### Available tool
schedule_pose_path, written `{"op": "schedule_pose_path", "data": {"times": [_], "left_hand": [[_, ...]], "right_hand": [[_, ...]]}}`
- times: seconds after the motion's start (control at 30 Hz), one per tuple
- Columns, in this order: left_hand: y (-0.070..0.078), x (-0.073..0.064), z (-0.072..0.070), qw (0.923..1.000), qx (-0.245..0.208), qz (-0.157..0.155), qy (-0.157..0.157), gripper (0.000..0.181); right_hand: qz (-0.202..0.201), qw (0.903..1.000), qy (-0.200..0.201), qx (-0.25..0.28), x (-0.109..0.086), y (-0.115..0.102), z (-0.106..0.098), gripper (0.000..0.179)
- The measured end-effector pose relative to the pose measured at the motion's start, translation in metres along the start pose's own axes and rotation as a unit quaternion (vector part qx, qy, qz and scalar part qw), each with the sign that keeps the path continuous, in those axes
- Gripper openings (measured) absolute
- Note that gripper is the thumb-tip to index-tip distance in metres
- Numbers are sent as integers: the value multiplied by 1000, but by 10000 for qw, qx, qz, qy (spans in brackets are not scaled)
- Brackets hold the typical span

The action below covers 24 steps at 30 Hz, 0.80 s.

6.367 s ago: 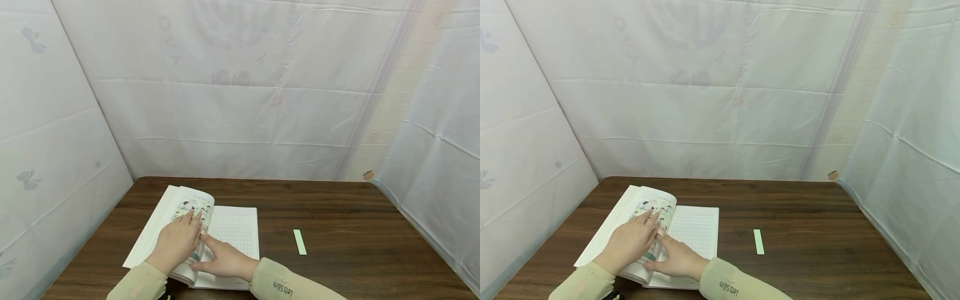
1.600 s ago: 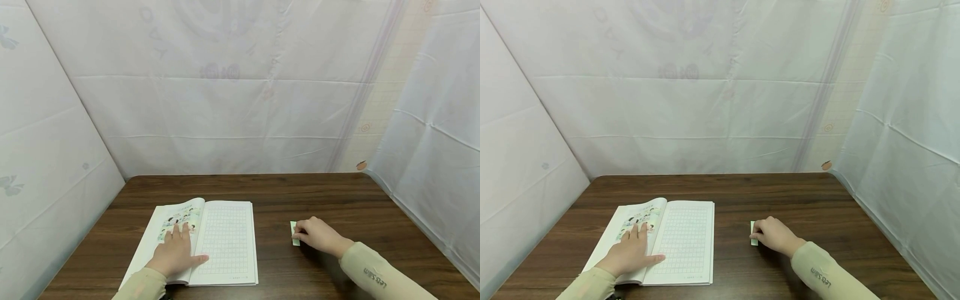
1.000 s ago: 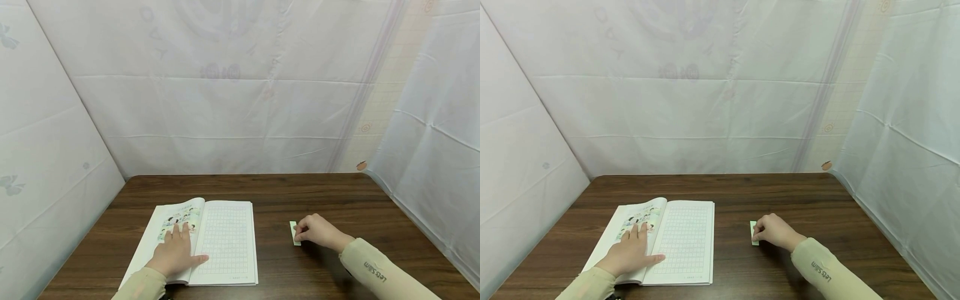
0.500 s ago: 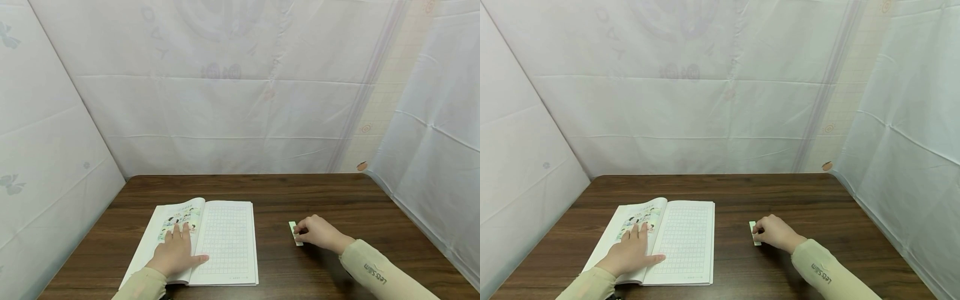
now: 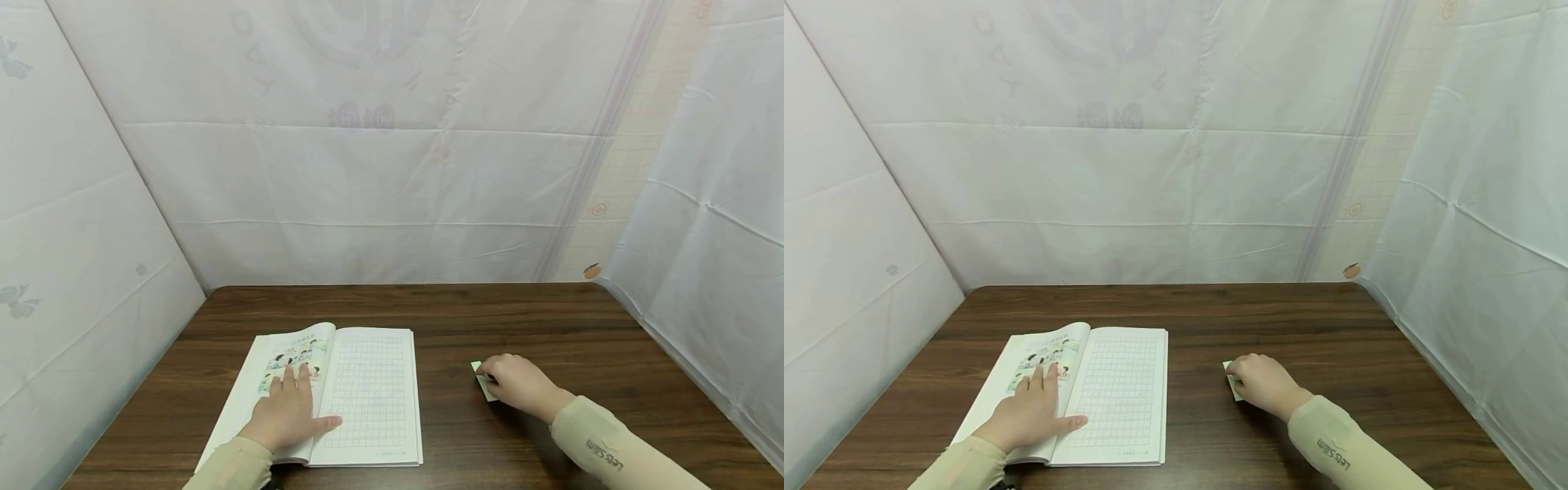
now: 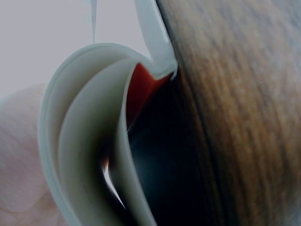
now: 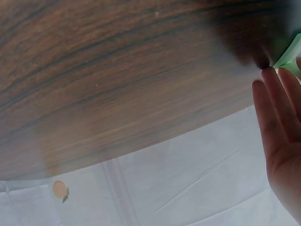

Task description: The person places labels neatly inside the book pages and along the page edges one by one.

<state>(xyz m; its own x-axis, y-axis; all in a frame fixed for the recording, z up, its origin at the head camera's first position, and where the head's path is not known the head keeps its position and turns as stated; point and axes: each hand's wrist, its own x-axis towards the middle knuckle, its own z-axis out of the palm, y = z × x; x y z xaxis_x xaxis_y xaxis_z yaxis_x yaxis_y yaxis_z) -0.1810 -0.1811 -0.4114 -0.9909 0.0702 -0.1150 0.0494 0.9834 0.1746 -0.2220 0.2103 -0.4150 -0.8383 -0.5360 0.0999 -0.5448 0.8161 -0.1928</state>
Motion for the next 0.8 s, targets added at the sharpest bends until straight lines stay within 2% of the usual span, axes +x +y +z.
{"op": "schedule_pose_path", "data": {"times": [0.17, 0.5, 0.63, 0.8], "left_hand": [[0, 0, 1, 10000, 0, 6, 27, 122], [-1, 2, 3, 10000, 43, 19, 33, 123], [0, 2, 3, 10000, 28, 10, -3, 123], [1, 0, 2, 10000, 0, 18, -11, 123]], "right_hand": [[54, 9996, 248, -151, 2, 1, 1, 20], [496, 9969, 196, 586, 12, 7, 6, 16], [662, 9929, 145, 975, 15, 9, 8, 13], [720, 9904, 110, 1179, 15, 12, 9, 7]]}}
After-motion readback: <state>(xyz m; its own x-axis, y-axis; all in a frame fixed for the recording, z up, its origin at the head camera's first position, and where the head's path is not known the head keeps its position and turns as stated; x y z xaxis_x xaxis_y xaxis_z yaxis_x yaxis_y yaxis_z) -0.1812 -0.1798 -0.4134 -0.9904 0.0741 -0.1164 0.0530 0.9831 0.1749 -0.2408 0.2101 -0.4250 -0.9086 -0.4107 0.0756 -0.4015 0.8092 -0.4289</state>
